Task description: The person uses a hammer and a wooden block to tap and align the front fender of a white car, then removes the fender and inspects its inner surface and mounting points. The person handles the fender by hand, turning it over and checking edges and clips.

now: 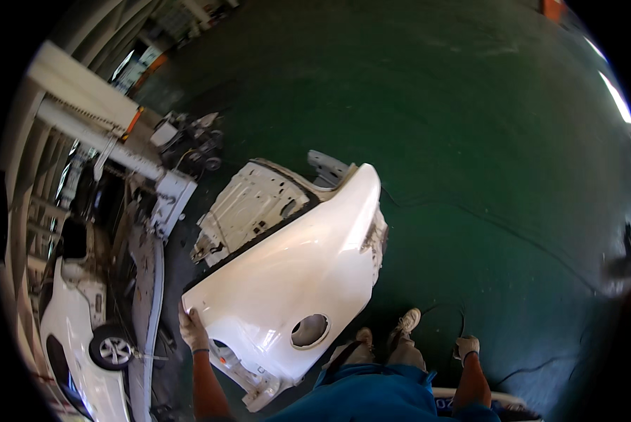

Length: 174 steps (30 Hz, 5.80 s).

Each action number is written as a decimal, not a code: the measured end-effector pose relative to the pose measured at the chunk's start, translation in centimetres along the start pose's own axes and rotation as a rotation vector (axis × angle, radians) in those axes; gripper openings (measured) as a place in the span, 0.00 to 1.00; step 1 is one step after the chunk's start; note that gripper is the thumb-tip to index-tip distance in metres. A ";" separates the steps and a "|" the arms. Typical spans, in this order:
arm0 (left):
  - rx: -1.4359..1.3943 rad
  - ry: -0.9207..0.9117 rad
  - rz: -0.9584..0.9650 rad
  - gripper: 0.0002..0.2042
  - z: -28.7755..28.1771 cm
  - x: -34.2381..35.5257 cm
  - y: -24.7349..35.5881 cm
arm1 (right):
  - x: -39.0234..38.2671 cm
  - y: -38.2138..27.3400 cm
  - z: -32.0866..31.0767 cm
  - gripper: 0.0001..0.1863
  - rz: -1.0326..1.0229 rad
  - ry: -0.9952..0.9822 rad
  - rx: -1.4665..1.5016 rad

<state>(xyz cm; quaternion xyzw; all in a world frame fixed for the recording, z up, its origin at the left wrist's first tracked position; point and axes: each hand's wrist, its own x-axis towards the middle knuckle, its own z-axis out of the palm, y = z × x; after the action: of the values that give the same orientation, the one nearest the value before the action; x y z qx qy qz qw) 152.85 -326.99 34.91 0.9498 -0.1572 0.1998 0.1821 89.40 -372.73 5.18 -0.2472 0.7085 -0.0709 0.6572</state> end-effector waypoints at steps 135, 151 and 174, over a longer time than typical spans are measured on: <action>-0.158 -0.067 -1.798 0.29 94.2 15.9 80.0 | 45.9 -48.8 84.0 0.27 -0.802 -3.036 -1.313; -0.243 1.318 -1.626 0.29 91.1 11.4 72.1 | 45.5 -49.3 84.0 0.25 -0.958 -3.012 -1.175; -0.425 1.616 -1.308 0.17 85.0 13.2 65.5 | 45.8 -49.0 84.2 0.21 -0.900 -3.026 -1.075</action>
<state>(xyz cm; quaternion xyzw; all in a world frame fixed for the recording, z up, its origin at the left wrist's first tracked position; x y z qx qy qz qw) 167.37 -422.62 -13.32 0.3835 0.5204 0.6036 0.4668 182.71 -416.70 -25.66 0.4413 0.7054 -0.2810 -0.4782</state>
